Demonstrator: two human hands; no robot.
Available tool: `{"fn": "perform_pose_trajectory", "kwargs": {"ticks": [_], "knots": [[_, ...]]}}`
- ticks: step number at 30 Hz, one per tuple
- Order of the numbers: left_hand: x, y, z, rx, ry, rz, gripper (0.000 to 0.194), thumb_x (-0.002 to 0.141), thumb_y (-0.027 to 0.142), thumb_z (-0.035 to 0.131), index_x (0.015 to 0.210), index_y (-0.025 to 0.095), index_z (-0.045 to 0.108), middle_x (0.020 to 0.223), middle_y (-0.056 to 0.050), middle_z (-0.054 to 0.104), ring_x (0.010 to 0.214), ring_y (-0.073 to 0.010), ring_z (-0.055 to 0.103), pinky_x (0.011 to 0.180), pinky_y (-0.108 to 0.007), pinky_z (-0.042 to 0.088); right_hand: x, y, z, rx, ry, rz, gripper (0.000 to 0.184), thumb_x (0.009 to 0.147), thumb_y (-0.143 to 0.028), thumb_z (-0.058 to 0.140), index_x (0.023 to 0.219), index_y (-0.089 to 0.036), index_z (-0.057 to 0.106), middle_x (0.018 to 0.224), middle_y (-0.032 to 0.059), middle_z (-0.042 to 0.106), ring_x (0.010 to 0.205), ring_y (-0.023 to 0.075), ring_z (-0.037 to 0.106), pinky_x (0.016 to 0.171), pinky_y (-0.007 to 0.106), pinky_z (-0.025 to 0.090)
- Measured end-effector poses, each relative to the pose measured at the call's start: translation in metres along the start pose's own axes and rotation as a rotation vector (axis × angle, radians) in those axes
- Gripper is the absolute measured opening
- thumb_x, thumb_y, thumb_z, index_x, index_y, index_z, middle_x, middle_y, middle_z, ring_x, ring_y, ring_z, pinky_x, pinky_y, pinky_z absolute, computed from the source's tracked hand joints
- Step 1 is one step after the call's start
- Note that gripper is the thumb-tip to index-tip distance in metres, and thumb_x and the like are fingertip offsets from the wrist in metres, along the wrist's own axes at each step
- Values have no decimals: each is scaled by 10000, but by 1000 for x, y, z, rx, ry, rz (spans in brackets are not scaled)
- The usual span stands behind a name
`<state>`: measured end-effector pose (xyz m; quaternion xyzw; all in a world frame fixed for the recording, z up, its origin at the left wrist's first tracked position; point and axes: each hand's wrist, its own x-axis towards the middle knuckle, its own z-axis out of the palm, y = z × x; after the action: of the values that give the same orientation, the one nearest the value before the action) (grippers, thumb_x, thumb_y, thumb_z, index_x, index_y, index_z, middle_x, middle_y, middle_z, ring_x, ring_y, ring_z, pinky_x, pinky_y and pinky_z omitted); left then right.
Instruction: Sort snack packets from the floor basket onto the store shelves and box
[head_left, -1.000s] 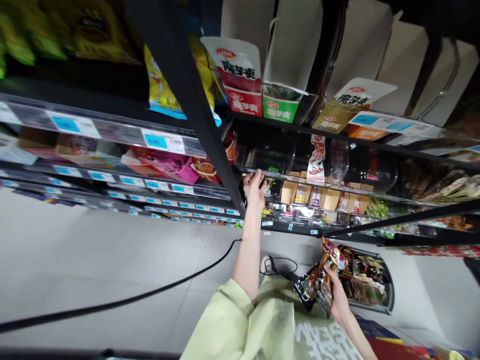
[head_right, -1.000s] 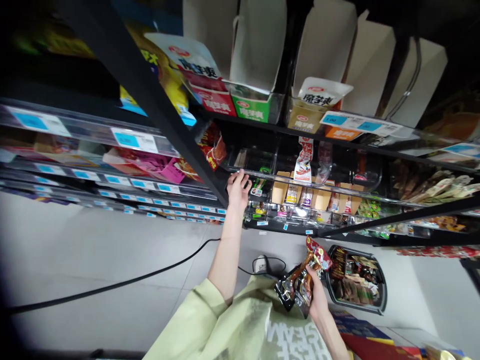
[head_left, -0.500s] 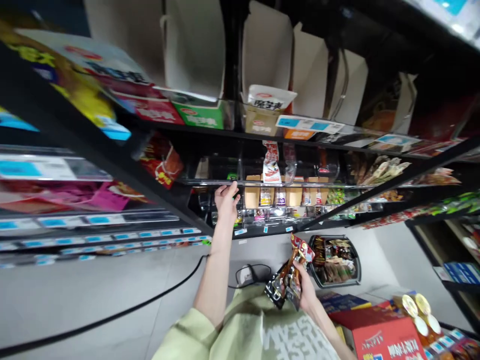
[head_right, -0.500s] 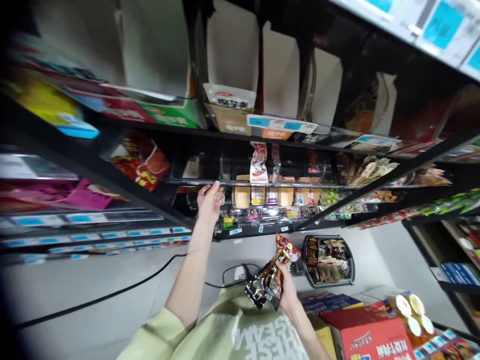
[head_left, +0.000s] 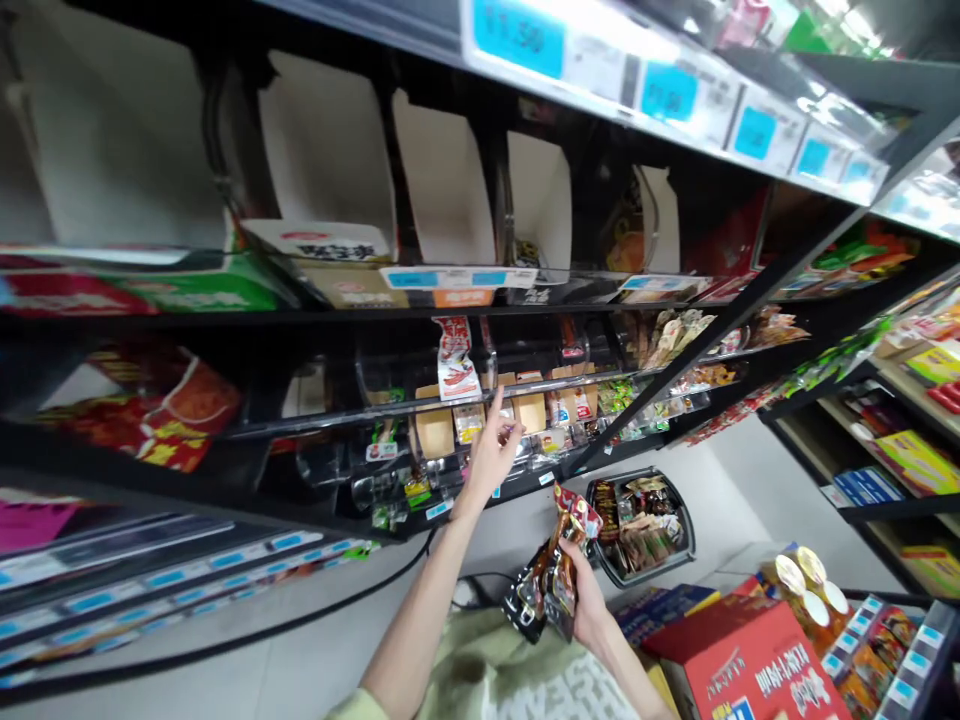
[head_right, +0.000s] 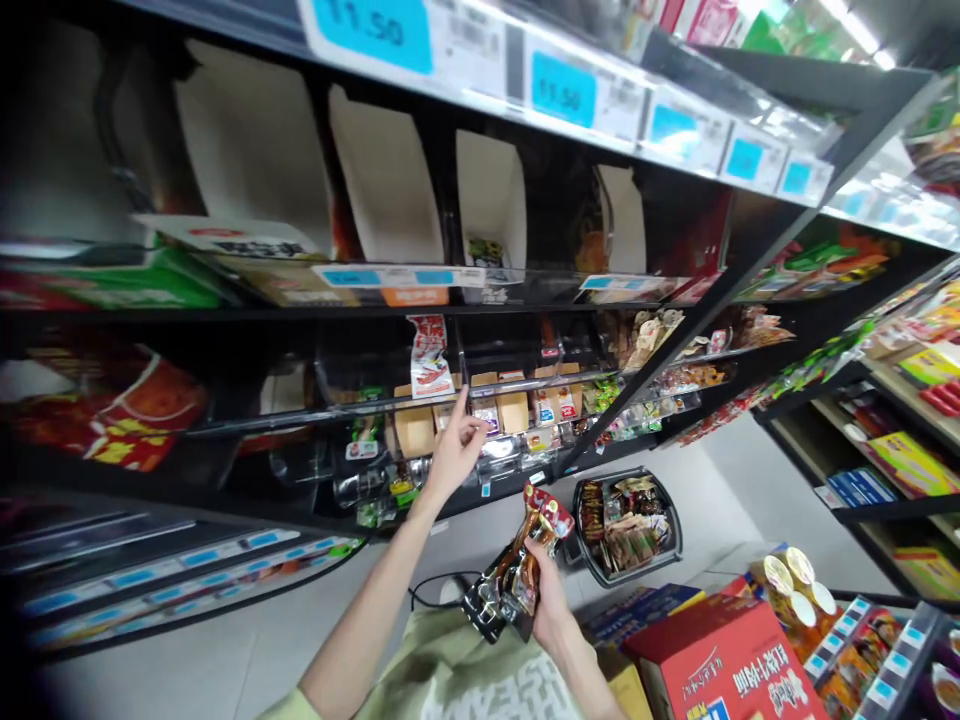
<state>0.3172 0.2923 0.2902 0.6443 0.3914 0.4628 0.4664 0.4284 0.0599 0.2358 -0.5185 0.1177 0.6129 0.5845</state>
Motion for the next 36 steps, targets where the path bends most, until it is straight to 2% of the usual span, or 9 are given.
{"fn": "perform_pose_trajectory", "kwargs": {"ticks": [6,12,16,20,23,26,28,32,36], "knots": [[21,3,47,283,-115,-60,897,981,222,577,1718,223,67,1064,-48,814,774,-169,750,771,-278,554,11,-43,-31,77,5,-7,393,687,-444,919,859,-165,702,647,18,740,582,213,726,532,285,575],[25,-1,67,613,-113,-161,960,994,277,591,1707,136,-36,1093,-101,823,833,-232,777,781,-312,552,18,-94,-74,170,69,-83,443,642,-417,949,906,-164,698,702,18,763,611,213,738,546,284,585],[16,-10,84,645,71,-165,930,961,304,603,1705,167,62,1098,-99,808,813,-240,764,809,-356,576,17,-119,-108,259,150,-131,483,593,-390,977,910,-168,687,714,17,769,626,218,747,566,288,597],[-11,-17,143,390,164,-63,696,946,345,606,1590,212,378,988,-76,783,773,-237,731,784,-367,590,9,-135,-142,338,175,-226,507,588,-367,988,956,-175,698,770,23,792,641,216,752,590,291,607],[-52,-9,216,222,-127,-110,492,962,440,598,1411,239,559,971,-70,781,822,-246,743,831,-394,606,2,-145,-163,354,269,-285,541,571,-371,1001,980,-186,700,775,13,794,634,212,745,597,292,604],[-102,6,285,77,-610,-273,492,1001,528,501,1378,228,601,1182,-115,782,1076,-260,752,1001,-419,587,-2,-152,-183,312,348,-353,598,570,-433,1002,1032,-198,703,782,-1,792,648,209,739,598,285,585],[-133,15,315,111,-944,-409,589,1000,557,481,1477,223,564,1401,-133,710,1290,-267,678,1135,-412,518,-2,-151,-197,266,392,-416,622,553,-463,1002,1039,-202,712,825,1,800,713,215,751,646,283,590],[-173,13,339,273,-1163,-525,768,907,580,599,1577,217,502,1590,-136,570,1502,-325,496,1271,-440,375,5,-135,-230,214,573,-418,673,475,-482,1012,1032,-227,735,898,6,812,899,265,773,797,309,615],[-195,-14,341,312,-1371,-581,726,941,683,478,1570,323,533,1628,-77,536,1521,-351,474,1289,-479,341,20,-112,-264,148,645,-335,731,424,-548,1012,1018,-216,745,851,23,804,889,315,777,805,363,623]]}}
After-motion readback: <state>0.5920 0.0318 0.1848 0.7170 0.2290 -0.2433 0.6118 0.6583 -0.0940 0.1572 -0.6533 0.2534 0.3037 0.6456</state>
